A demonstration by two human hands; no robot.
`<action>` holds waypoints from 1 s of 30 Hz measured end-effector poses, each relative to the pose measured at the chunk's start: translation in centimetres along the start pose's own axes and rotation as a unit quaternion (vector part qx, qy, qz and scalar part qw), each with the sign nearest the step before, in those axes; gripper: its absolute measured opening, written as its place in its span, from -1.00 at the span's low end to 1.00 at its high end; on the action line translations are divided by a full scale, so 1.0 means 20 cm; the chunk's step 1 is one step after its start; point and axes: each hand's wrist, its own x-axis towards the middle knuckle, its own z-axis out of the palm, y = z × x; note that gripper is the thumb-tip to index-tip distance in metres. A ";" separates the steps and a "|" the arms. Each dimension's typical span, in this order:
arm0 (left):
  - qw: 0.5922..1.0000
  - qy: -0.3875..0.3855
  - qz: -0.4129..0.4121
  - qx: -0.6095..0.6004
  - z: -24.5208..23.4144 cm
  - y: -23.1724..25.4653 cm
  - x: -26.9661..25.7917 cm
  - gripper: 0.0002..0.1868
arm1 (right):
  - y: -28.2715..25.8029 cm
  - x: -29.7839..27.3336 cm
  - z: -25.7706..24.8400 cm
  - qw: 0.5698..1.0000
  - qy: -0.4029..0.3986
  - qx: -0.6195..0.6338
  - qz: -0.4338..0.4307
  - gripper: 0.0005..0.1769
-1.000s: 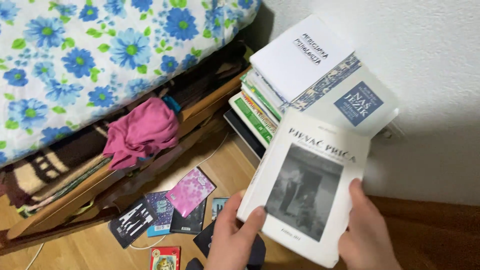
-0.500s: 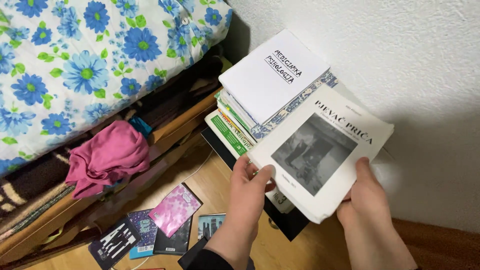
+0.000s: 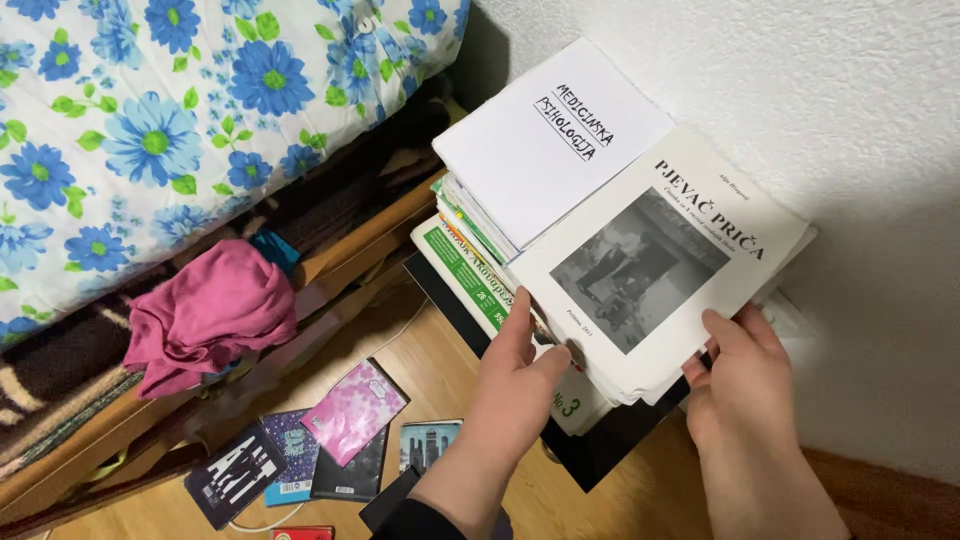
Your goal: Picking up books and notebooks from the floor and stacking them neatly on a shelf
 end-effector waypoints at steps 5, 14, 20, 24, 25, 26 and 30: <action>0.993 0.021 0.004 0.113 -0.10 -0.14 0.14 -0.14 | 0.07 0.06 -0.02 0.999 -0.015 -0.029 -0.033 -0.56; 0.972 0.068 -0.010 0.224 -0.48 -0.28 0.03 -0.43 | 0.35 -0.14 -0.20 0.992 0.025 -0.081 -0.089 -0.60; 0.953 0.171 -0.117 0.219 -0.93 -0.69 -0.10 -0.47 | 0.85 -0.30 -0.31 0.987 -0.027 -0.107 -0.114 -0.76; 0.935 0.186 -0.201 0.223 -1.16 -0.90 -0.22 -0.47 | 1.13 -0.41 -0.29 0.968 -0.137 -0.208 -0.030 -0.78; 0.935 0.186 -0.206 0.220 -1.22 -0.97 -0.23 -0.47 | 1.20 -0.43 -0.26 0.967 -0.137 -0.213 -0.028 -0.78; 0.928 0.193 -0.208 0.242 -1.29 -1.05 -0.24 -0.45 | 1.28 -0.46 -0.23 0.960 -0.155 -0.232 0.003 -0.76; 0.895 0.199 -0.192 0.351 -1.58 -1.42 -0.24 -0.51 | 1.59 -0.49 -0.12 0.935 -0.183 -0.289 0.097 -0.75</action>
